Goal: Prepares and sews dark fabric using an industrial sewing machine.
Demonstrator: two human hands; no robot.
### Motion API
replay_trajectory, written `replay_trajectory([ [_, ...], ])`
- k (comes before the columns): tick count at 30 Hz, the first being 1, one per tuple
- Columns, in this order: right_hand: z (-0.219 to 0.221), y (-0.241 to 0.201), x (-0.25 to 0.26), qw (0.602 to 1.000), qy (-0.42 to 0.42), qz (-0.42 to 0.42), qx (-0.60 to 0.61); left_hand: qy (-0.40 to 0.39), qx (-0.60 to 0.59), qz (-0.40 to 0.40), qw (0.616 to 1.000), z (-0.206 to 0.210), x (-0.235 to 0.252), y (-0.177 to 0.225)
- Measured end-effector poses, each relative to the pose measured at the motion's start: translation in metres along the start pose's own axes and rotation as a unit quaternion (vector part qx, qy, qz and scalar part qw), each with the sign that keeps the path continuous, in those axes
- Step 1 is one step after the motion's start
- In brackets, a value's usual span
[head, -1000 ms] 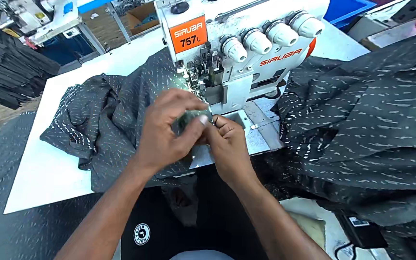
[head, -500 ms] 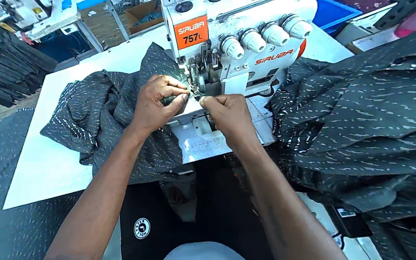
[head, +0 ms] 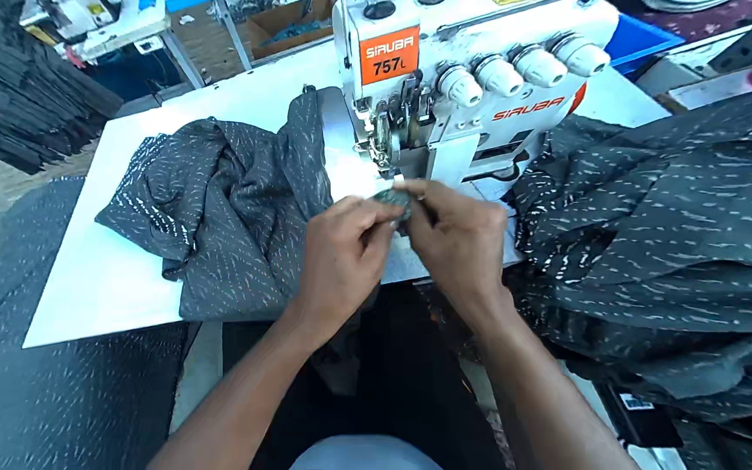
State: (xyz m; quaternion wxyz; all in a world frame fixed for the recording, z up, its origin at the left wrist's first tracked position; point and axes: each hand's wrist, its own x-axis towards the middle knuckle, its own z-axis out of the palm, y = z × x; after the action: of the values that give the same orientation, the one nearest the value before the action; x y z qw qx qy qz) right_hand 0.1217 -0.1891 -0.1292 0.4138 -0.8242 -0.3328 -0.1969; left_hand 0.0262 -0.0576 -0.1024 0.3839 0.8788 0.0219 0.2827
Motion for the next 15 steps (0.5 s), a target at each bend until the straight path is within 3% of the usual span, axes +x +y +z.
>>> replay_trajectory([
  [3, 0.011, 0.007, 0.01, 0.997, 0.038, 0.07, 0.026, 0.05, 0.076, 0.045, 0.995, 0.026, 0.023, 0.0],
  [5, 0.002, 0.0, 0.004, 0.997, 0.027, 0.056, 0.04, 0.033, 0.096, 0.079, 0.992, 0.017, 0.025, 0.0],
  [7, -0.018, -0.011, -0.026, 0.997, -0.007, 0.028, 0.075, -0.03, 0.055, 0.107, 0.992, -0.014, 0.003, 0.0],
  [9, -0.03, -0.017, -0.055, 0.974, -0.073, 0.071, 0.205, -0.116, -0.043, 0.083, 0.989, -0.056, -0.023, -0.005],
  [12, -0.015, -0.038, -0.063, 0.84, -0.228, 0.194, 0.452, -0.184, -0.222, -0.032, 0.957, -0.111, -0.056, 0.006],
  [15, 0.029, -0.089, -0.028, 0.692, -0.282, 0.31, 0.587, -0.279, -0.41, -0.099, 0.863, -0.147, -0.083, 0.039],
])
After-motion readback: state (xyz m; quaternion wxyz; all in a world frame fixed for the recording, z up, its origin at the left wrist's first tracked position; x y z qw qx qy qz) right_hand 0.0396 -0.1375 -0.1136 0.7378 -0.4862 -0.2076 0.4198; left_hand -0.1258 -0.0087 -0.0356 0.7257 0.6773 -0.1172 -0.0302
